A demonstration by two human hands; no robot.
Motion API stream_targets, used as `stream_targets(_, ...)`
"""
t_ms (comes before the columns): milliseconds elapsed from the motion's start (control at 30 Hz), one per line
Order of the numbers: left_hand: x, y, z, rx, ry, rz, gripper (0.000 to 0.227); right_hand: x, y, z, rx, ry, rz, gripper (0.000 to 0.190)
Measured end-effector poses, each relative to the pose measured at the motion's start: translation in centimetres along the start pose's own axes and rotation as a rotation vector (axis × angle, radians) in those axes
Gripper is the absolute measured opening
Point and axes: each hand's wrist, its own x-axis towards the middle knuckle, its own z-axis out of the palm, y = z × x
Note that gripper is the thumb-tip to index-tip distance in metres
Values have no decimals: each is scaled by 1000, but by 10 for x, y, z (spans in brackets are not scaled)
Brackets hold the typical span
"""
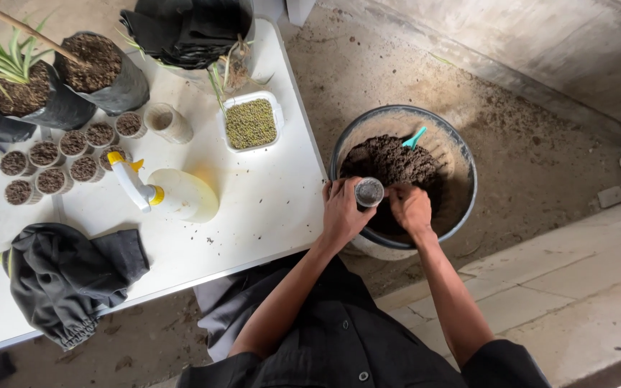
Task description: Filling small plastic cups with soil from a bucket and planting seeds in them on a workspace table.
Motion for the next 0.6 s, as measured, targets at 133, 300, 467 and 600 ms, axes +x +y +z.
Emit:
stream_targets(133,-1,-3,3,-12,-10,2,66,15,16,-6,126,105,4,21)
stream_targets(300,-1,-10,11,-6,-19,-20,68,10,-3,-47,154,163,-43,23)
stream_targets(467,1,-8,10,-36,-6,-37,68,-18,-53,-103,183,153,-167,22)
stream_targets(600,0,-13,17,-146,-9,-100,65,-28,-66,-113,248,100,-310,20)
